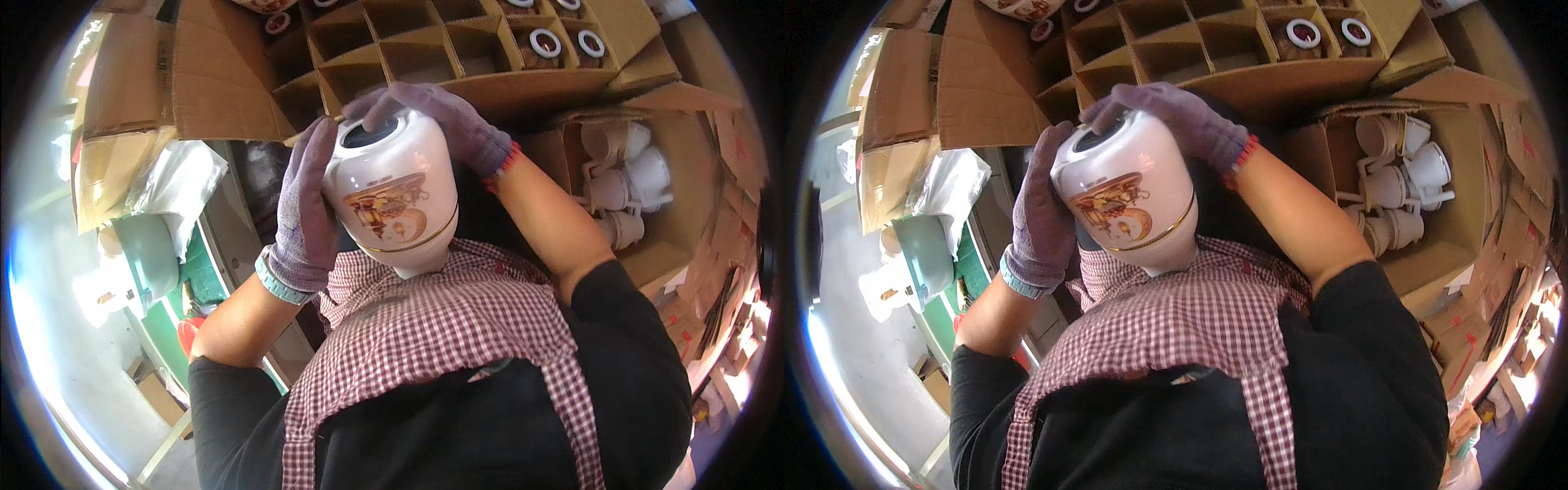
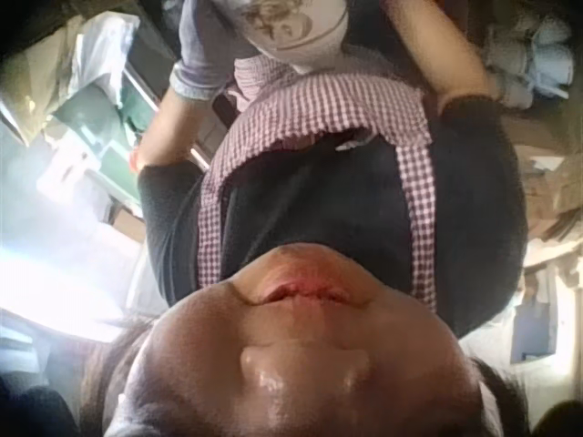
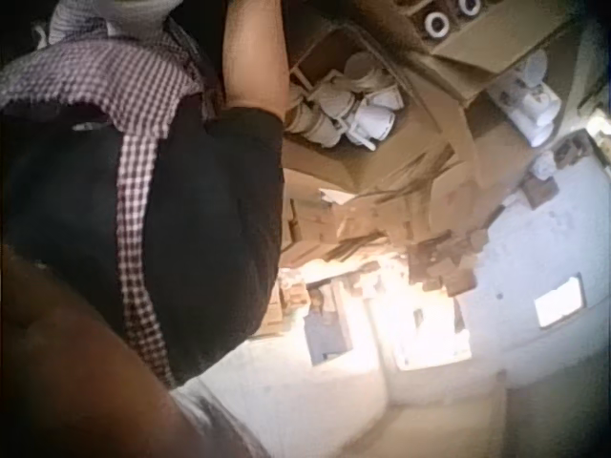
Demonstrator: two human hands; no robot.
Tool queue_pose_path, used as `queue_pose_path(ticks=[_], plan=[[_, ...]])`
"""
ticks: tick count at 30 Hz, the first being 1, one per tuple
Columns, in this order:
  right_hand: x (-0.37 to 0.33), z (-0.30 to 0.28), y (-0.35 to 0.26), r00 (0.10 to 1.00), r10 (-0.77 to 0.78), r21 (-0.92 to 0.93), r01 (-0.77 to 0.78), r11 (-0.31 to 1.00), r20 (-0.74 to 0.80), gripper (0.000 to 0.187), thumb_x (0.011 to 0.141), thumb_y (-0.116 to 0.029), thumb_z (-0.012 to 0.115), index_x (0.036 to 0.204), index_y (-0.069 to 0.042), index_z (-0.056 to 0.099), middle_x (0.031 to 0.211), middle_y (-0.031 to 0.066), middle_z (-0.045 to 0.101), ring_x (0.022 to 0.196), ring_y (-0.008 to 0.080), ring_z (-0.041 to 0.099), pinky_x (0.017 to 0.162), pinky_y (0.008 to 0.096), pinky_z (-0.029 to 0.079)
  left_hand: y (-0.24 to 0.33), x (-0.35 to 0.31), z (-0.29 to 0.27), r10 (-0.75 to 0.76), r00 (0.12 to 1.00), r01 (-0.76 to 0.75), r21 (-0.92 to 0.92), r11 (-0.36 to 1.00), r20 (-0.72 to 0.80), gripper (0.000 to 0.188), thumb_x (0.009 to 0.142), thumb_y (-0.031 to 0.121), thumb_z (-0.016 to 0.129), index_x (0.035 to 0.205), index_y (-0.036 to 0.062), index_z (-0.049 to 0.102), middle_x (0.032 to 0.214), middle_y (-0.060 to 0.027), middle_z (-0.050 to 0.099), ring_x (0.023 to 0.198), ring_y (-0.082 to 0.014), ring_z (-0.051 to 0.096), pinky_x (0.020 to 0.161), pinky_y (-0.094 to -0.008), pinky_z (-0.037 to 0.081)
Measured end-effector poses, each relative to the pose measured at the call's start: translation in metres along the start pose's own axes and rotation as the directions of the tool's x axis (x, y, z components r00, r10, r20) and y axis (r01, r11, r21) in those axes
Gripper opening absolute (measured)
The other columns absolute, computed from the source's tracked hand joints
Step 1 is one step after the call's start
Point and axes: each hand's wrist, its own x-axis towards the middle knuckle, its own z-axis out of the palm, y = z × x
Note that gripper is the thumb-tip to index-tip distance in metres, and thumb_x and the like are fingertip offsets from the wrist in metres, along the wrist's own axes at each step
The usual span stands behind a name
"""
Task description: The person assembles ceramic teapots by inserting internal components into the pot bodies, checking the fit, and placing the assembled items into protective plastic bags.
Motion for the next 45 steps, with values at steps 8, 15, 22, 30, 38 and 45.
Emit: queue_pose_path(ticks=[8, 15, 22, 30, 38, 45], plan=[[-0.035, 0.065, -0.020, 0.873, -0.290, -0.611, -0.012, 0.791, -0.393, 0.017, 0.089, -0.024, 0.073, 0.092, -0.008, 0.074, 0.101, 0.0060, 0.069, 0.098, 0.0245, 0.065, 0.096, 0.0395, 0.050, -0.034, 0.070, -0.044, -0.162, 0.826, 0.361, -0.284, 0.888, 0.540, 0.052, 0.100, 0.029, 0.059, 0.142, 0.0008, 0.048, 0.142, -0.0216, 0.058, 0.126, -0.0338, 0.060, 0.106, -0.0446, 0.053], [0.012, -0.012, 0.015, 0.987, -0.100, 0.013, 0.099, 0.995, 0.125, 0.038, 0.099, -0.042, 0.066, 0.098, -0.005, 0.076, 0.098, 0.0040, 0.070, 0.094, 0.0154, 0.067, 0.090, 0.0322, 0.053, 0.011, 0.003, 0.020, -0.090, 0.993, 0.103, 0.200, 0.974, -0.072, 0.053, 0.102, 0.031, 0.052, 0.143, -0.0021, 0.048, 0.135, -0.0175, 0.061, 0.122, -0.0258, 0.061, 0.106, -0.0362, 0.048], [-0.044, 0.047, -0.021, 0.866, -0.233, -0.526, -0.040, 0.850, -0.442, 0.018, 0.094, -0.027, 0.070, 0.096, -0.012, 0.080, 0.085, 0.0017, 0.067, 0.087, 0.0155, 0.060, 0.083, 0.0321, 0.048, -0.014, 0.061, -0.015, -0.307, 0.783, 0.423, -0.102, 0.900, 0.541, 0.059, 0.088, 0.015, 0.055, 0.144, -0.0009, 0.046, 0.138, -0.0207, 0.060, 0.119, -0.0314, 0.065, 0.105, -0.0401, 0.054], [-0.098, 0.021, -0.077, 0.956, -0.012, -0.523, -0.149, 0.839, -0.293, 0.017, 0.097, -0.015, 0.064, 0.106, -0.006, 0.074, 0.099, 0.0058, 0.065, 0.099, 0.0197, 0.059, 0.092, 0.0336, 0.046, -0.024, 0.068, 0.026, -0.093, 0.731, 0.055, 0.077, 0.996, 0.676, 0.060, 0.099, 0.030, 0.052, 0.151, 0.0020, 0.043, 0.141, -0.0200, 0.059, 0.129, -0.0294, 0.060, 0.109, -0.0364, 0.050], [-0.227, 0.005, -0.094, 0.801, 0.135, -0.529, -0.501, 0.685, -0.584, 0.012, 0.094, -0.002, 0.061, 0.106, -0.001, 0.058, 0.093, 0.0030, 0.063, 0.087, 0.0098, 0.058, 0.081, 0.0260, 0.050, -0.049, -0.025, -0.011, 0.076, 0.985, -0.125, 0.338, 0.933, 0.155, 0.055, 0.099, 0.026, 0.068, 0.143, -0.0016, 0.049, 0.128, -0.0115, 0.063, 0.116, -0.0193, 0.061, 0.101, -0.0317, 0.051], [-0.259, -0.004, -0.009, 0.847, 0.066, -0.394, -0.314, 0.864, -0.528, 0.036, 0.103, -0.019, 0.054, 0.134, -0.002, 0.045, 0.130, 0.0102, 0.056, 0.116, 0.0198, 0.058, 0.100, 0.0359, 0.049, -0.032, -0.110, -0.022, 0.112, 0.994, -0.110, -0.082, 0.990, 0.016, 0.065, 0.087, 0.023, 0.080, 0.142, 0.0032, 0.049, 0.117, -0.0121, 0.068, 0.102, -0.0204, 0.068, 0.092, -0.0358, 0.058]])
